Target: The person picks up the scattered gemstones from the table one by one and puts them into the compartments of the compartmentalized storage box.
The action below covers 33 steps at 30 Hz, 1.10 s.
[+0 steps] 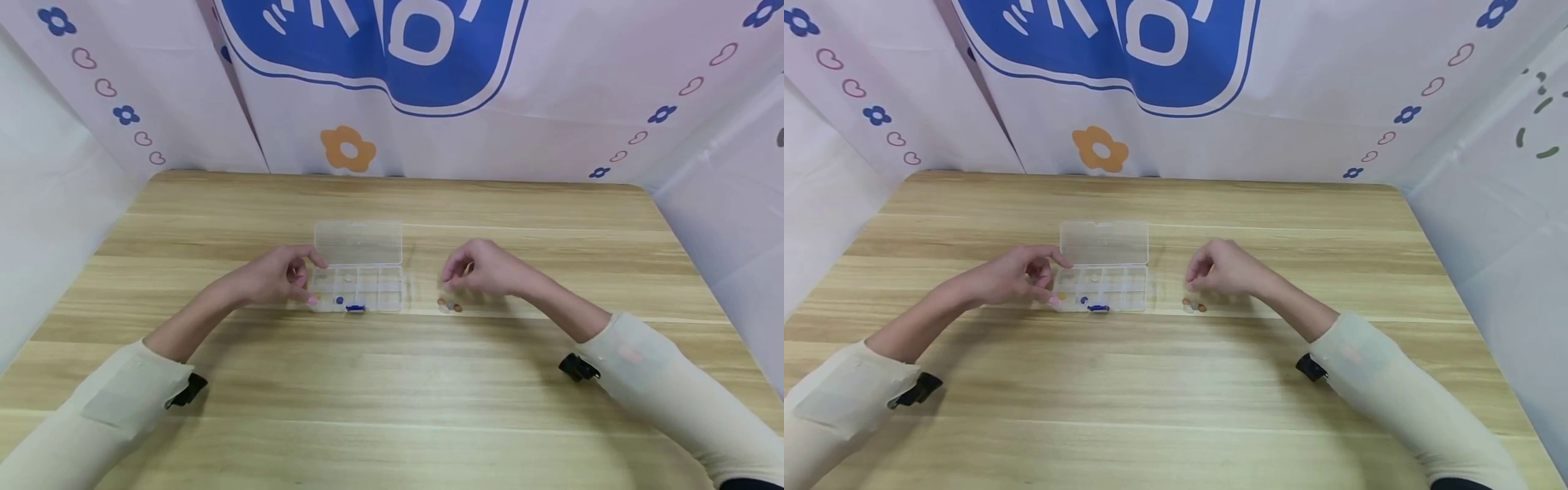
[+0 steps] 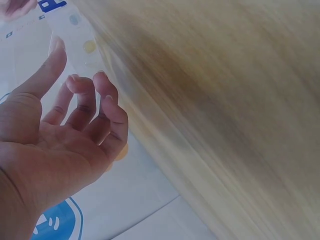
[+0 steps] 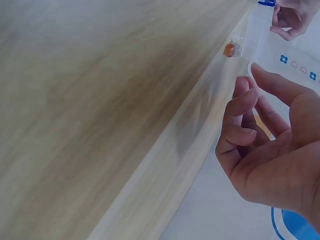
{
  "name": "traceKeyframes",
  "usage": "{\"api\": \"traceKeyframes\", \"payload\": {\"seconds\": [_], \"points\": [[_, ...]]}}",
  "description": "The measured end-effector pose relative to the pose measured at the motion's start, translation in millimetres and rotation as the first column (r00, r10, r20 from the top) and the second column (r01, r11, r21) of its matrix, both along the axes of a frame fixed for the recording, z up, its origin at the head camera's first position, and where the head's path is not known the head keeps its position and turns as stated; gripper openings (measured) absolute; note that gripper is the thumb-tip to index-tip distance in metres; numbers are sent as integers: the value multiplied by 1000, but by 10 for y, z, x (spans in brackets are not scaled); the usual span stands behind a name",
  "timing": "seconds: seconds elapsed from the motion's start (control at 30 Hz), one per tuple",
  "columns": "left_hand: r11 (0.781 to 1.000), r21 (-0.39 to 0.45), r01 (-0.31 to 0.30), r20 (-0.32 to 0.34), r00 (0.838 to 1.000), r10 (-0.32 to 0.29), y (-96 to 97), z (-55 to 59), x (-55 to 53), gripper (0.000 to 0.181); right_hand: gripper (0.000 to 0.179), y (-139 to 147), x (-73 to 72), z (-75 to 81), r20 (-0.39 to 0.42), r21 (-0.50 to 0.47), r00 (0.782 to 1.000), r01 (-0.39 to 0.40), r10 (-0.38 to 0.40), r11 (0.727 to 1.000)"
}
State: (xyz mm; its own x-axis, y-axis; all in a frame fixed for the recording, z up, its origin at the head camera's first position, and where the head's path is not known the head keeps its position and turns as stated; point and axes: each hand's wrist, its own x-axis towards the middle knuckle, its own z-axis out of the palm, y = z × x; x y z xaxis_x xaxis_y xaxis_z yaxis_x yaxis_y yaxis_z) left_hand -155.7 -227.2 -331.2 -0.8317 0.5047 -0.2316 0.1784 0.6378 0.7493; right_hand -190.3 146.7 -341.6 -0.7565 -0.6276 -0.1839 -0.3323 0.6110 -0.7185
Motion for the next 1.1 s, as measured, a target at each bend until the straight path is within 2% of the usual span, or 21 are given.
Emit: {"api": "traceKeyframes", "payload": {"seconds": [0.2, 0.4, 0.93, 1.1], "points": [[1000, 9, 5, -8, 1000, -5, -4, -5, 2, 51, 5, 51, 43, -11, 54, 48, 998, -23, 20, 999], [1000, 6, 3, -9, 1000, -3, -7, -6, 6, 52, 14, 92, 81, -23, 121, 55, 992, -31, 25, 998], [1000, -2, 10, 0, 1000, -10, -4, -6, -12, 52, 12, 106, 96, -44, 113, 76, 992, -58, 50, 995], [1000, 9, 13, 2, 1000, -13, -5, -5, -8, 54, 12, 117, 92, -47, 85, 75, 995, -57, 51, 996]]}}
